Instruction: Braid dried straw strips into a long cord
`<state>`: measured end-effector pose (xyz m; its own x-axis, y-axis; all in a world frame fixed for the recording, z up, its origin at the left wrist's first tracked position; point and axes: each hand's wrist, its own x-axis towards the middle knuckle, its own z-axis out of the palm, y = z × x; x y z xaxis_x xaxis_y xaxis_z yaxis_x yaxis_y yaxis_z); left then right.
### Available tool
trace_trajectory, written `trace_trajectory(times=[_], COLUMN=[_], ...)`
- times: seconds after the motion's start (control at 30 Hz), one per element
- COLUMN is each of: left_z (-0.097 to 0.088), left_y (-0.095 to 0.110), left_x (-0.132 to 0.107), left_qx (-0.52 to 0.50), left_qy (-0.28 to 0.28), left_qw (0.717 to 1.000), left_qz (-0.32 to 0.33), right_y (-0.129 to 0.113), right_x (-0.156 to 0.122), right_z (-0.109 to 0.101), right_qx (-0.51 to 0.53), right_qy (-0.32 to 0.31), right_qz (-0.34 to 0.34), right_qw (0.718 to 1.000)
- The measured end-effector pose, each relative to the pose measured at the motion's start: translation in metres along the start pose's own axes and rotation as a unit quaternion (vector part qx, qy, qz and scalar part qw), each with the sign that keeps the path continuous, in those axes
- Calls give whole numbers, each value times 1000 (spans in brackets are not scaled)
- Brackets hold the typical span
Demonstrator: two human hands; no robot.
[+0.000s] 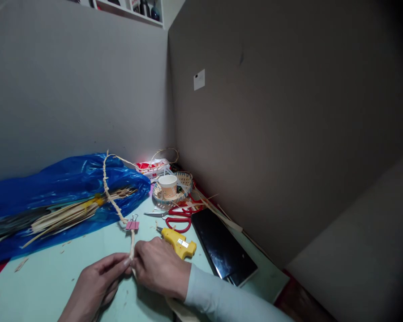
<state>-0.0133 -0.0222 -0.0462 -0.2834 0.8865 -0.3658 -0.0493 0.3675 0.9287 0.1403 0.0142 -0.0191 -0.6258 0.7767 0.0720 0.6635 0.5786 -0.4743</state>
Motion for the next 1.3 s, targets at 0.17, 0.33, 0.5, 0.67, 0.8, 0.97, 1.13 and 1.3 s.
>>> trace_trajectory(times=[0.17, 0.33, 0.5, 0.67, 0.8, 0.97, 1.13, 1.3], left_z=[5, 7, 4, 1, -2, -2, 1, 3], left_y=[3, 4, 0, -8, -10, -8, -4, -3], left_x=[-10, -12, -7, -2, 1, 1, -2, -3], left_qx=[-2, -19, -33, -39, -32, 0, 5, 16], left_qy=[36, 38, 31, 3, -15, -18, -10, -24], left_qw=[999, 999, 997, 998, 999, 999, 1000, 1000], left_qz=[1, -32, -58, -50, -36, -41, -22, -7], right_y=[22, 90, 126, 124, 113, 101, 106, 109], right_x=[-1, 1, 5, 2, -13, -15, 1, -4], right_z=[-42, -90, -84, -91, -114, -111, -86, -91], right_qx=[-23, -169, -211, -225, -135, -34, -97, -71], right_qy=[18, 137, 121, 138, 174, 205, 113, 116], right_qz=[7, 218, 250, 258, 218, 152, 175, 143], right_qw=[1000, 951, 937, 929, 951, 966, 973, 980])
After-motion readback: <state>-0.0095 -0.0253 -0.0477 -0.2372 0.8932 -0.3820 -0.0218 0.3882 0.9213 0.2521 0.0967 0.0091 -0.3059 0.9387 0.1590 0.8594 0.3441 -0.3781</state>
